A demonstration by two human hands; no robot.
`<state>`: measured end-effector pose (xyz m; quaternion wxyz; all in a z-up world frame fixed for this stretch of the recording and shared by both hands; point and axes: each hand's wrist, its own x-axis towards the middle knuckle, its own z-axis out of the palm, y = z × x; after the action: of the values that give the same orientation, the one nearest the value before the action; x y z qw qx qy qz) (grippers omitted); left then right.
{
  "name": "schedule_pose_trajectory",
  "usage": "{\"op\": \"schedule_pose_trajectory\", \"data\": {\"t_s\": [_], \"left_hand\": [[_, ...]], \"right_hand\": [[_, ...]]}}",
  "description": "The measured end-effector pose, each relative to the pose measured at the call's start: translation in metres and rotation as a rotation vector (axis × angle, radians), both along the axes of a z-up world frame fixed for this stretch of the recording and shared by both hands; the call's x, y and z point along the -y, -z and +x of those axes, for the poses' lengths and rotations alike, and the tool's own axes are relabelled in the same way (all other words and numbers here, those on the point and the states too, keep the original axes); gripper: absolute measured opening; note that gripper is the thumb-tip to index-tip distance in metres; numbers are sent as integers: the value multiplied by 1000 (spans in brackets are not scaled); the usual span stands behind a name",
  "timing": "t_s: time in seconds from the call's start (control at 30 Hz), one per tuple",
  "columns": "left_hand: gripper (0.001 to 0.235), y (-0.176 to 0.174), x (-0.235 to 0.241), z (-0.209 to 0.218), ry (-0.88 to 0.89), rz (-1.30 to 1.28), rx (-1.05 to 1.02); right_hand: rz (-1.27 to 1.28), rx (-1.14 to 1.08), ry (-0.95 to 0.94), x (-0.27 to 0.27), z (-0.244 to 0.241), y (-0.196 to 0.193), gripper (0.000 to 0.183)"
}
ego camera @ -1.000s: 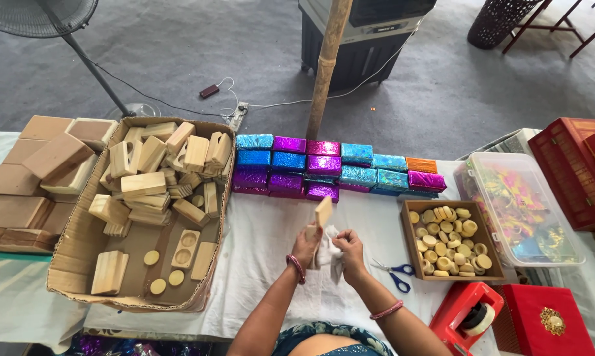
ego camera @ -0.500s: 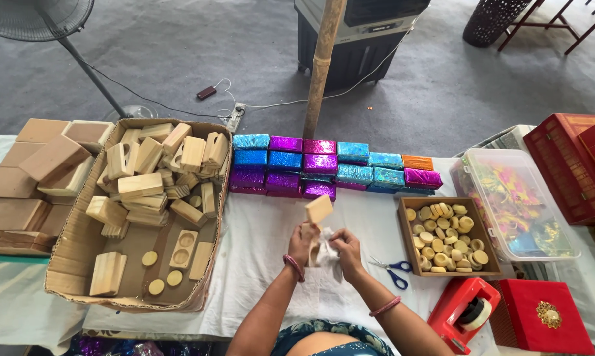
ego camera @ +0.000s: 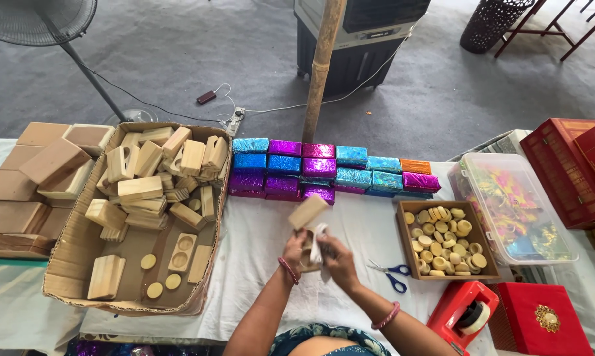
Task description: The person wipes a rectangular wooden block with a white cloth, then places it on the table. They pick up a small round wooden piece, wipe it, and place it on top of the rectangular block. The person then picks up the stacked blocks and continues wiping them with the cloth.
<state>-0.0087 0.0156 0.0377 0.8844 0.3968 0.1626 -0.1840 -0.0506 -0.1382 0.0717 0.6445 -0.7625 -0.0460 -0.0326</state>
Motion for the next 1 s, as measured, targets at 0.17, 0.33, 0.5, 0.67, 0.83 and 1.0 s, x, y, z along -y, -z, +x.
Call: {"op": "schedule_pose_trajectory", "data": {"t_s": [0.17, 0.33, 0.5, 0.67, 0.83, 1.0], "left_hand": [[45, -4, 2, 0, -20, 41, -4], [49, 36, 4, 11, 51, -36, 55], [51, 30, 4, 10, -154, -31, -2], [68, 72, 17, 25, -13, 429, 169], [103, -60, 20, 5, -496, 1447, 605], [55, -170, 49, -58, -354, 724, 1092]], "right_hand": [[-125, 97, -83, -3, -9, -11, 34], [-62, 67, 40, -6, -3, -23, 35], [-78, -195, -121, -11, -19, -28, 34], [198, -267, 37, 1, 16, -9, 49], [524, -446, 88, 31, 37, 42, 46], [202, -409, 147, 47, 30, 149, 29]]}}
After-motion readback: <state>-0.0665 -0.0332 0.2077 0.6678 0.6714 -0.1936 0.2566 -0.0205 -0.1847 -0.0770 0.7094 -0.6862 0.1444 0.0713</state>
